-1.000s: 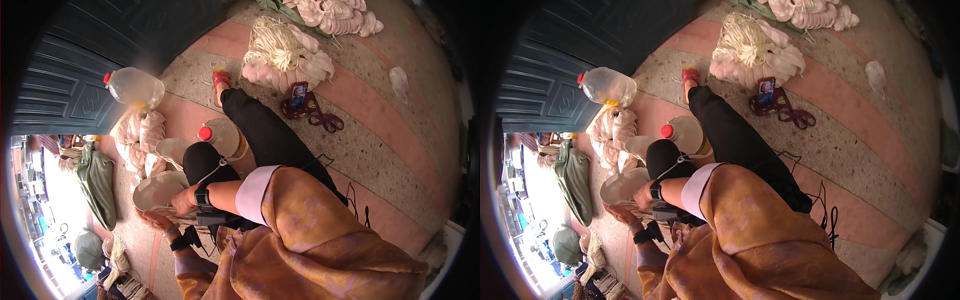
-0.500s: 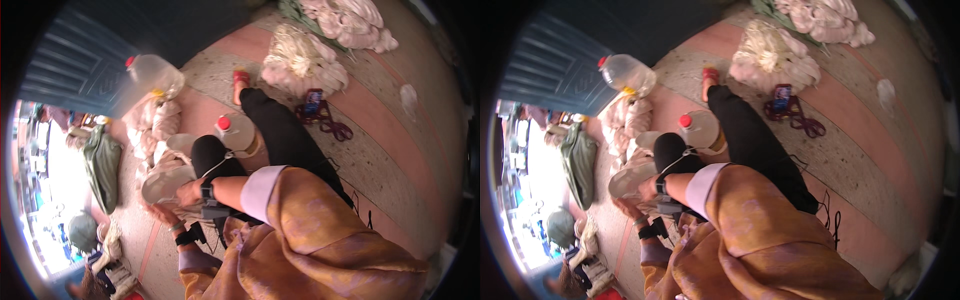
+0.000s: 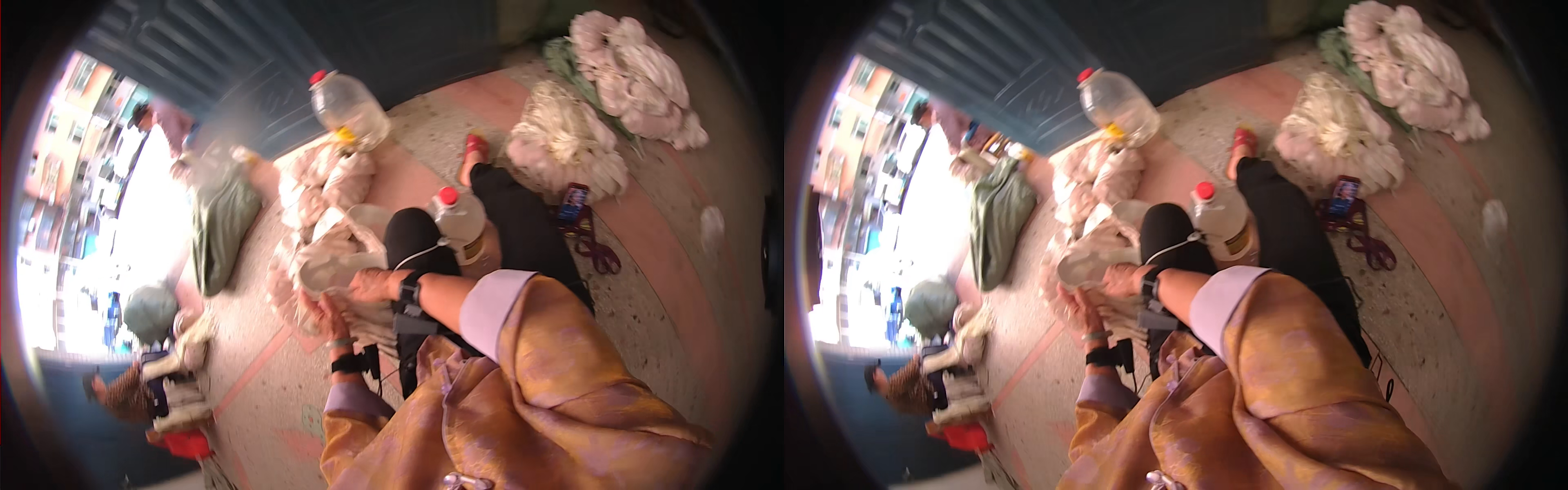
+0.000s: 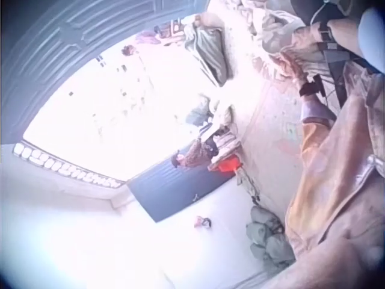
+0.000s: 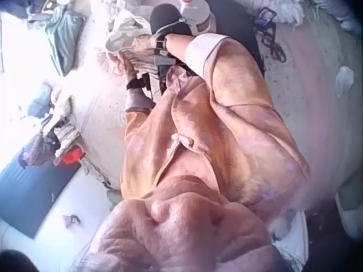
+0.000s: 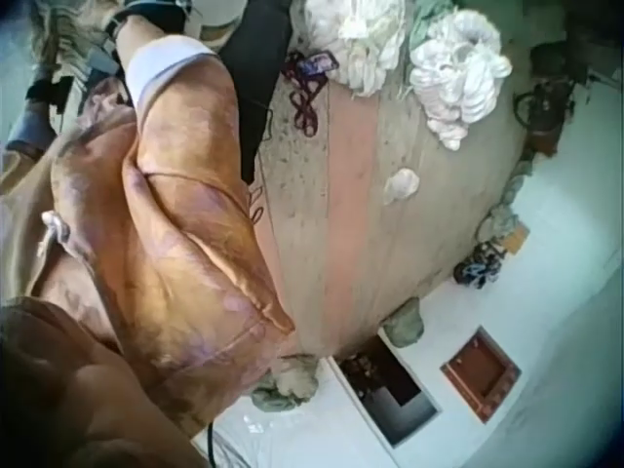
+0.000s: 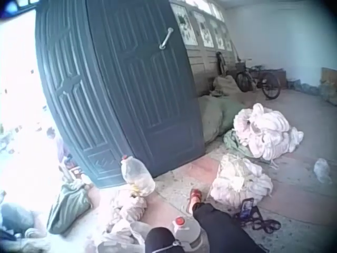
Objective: Manually assemble and lace white sneakers.
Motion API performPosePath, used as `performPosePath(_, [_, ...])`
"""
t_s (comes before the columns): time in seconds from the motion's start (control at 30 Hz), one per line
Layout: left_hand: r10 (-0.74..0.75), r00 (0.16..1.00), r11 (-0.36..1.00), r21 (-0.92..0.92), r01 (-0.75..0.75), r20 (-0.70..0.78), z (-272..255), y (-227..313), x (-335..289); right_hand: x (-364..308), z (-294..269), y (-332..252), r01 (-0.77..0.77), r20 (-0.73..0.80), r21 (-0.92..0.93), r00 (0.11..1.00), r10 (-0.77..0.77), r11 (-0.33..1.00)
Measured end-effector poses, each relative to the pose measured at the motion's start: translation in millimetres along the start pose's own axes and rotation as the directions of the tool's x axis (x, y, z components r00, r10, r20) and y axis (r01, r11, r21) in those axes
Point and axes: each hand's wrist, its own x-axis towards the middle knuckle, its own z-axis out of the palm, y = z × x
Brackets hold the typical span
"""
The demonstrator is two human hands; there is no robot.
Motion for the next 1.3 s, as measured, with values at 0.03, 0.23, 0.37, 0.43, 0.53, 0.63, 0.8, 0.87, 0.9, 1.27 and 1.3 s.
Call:
performPosePath(0.03, [0.185, 0.983, 0.963, 0.205, -0.176, -0.023, -1, -13, 6, 5, 4, 7, -0.064, 0.034, -0.015, 0.997, 0.065, 0.998])
performPosePath(0.23, [0.232, 0.971, 0.968, 0.090, -0.236, 0.052, -2, -11, 1, 3, 1, 7, 0.170, 0.082, -0.457, 0.985, -0.149, 0.873])
performPosePath(0.37, [0.264, 0.961, 0.959, 0.088, -0.270, 0.081, 7, -1, 1, -2, -1, 6, 0.234, 0.075, -0.713, 0.963, -0.260, 0.661])
performPosePath(0.43, [0.235, 0.970, 0.951, 0.193, -0.242, 0.061, -3, -3, 0, -5, -5, -9, 0.160, -0.022, -0.499, 0.980, -0.197, 0.852])
performPosePath(0.53, [0.089, 0.993, 0.980, 0.172, -0.101, 0.076, 14, 14, 0, -8, -2, 5, 0.141, -0.195, -0.396, 0.953, -0.233, 0.907])
performPosePath(0.63, [0.273, 0.952, 0.947, 0.137, -0.291, 0.141, 16, 5, 11, -14, -9, 9, 0.140, -0.361, -0.529, 0.856, -0.371, 0.837])
performPosePath(0.8, [0.273, 0.960, 0.955, 0.106, -0.278, 0.061, 5, -2, 20, -33, -22, -25, -0.033, -0.440, -0.018, 0.898, 0.022, 0.999])
performPosePath(0.87, [0.135, 0.991, 0.990, -0.039, -0.134, 0.024, 1, -6, 22, -40, -28, -36, 0.007, -0.437, 0.043, 0.899, 0.012, 0.999])
performPosePath(0.9, [0.121, 0.992, 0.992, -0.043, -0.119, 0.035, 6, 1, 20, -44, -35, -40, 0.035, -0.437, -0.030, 0.898, -0.044, 0.999])
performPosePath(1.27, [-0.014, 1.000, 1.000, -0.017, 0.015, 0.015, 25, 3, 26, -44, -28, -22, -0.005, -0.400, -0.127, 0.915, -0.047, 0.992])
performPosePath(1.3, [-0.017, 1.000, 1.000, -0.015, 0.017, 0.022, 23, -2, 27, -43, -28, -22, -0.023, -0.430, -0.052, 0.903, -0.002, 0.998])
